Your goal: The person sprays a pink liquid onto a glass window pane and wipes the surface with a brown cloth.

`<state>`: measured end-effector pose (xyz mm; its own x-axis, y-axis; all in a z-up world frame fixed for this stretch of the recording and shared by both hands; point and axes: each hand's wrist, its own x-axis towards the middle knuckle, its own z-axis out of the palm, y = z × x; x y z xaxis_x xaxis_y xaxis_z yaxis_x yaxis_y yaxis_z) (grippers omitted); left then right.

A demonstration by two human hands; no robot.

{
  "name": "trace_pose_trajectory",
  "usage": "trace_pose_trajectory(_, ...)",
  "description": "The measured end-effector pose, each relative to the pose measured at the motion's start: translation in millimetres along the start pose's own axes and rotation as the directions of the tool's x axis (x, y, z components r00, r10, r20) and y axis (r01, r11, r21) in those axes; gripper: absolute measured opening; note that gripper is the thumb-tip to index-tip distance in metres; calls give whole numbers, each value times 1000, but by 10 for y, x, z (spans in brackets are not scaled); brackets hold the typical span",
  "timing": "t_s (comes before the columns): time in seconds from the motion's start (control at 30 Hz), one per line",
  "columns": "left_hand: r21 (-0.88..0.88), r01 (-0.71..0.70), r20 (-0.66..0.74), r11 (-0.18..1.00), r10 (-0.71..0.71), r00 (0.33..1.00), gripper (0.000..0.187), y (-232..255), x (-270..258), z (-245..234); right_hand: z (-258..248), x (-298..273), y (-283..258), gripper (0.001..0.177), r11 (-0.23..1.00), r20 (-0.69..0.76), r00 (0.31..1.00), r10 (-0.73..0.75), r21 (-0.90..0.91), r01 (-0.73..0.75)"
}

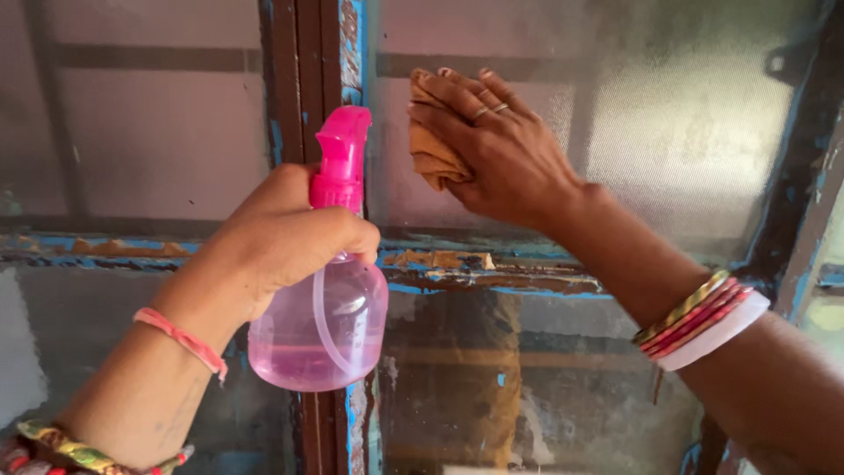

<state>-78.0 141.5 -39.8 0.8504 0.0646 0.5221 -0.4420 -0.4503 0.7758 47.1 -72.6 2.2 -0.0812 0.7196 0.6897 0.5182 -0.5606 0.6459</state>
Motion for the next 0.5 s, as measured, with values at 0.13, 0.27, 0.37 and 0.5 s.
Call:
trace_pose_trajectory(0.13,41,49,-31,998,-47,998,11,-28,5,31,135,-95,-278,70,991,199,971,135,-4,-137)
trace_pose_trajectory(0.27,-2,36,-14,999,-36,999,11,-59,-48,67,297,-265,-635,67,969,168,968,-188,194,154)
trace_pose_trajectory(0.37,18,43,-27,999,-43,999,15,-50,-81,89,288,-266,-636,64,954,270,919,-286,171,246)
trace_pose_trajectory(0.5,-69,8,0,998,-8,1000,12,-22,-120,134,105,-350,-529,95,975,542,812,-218,164,152)
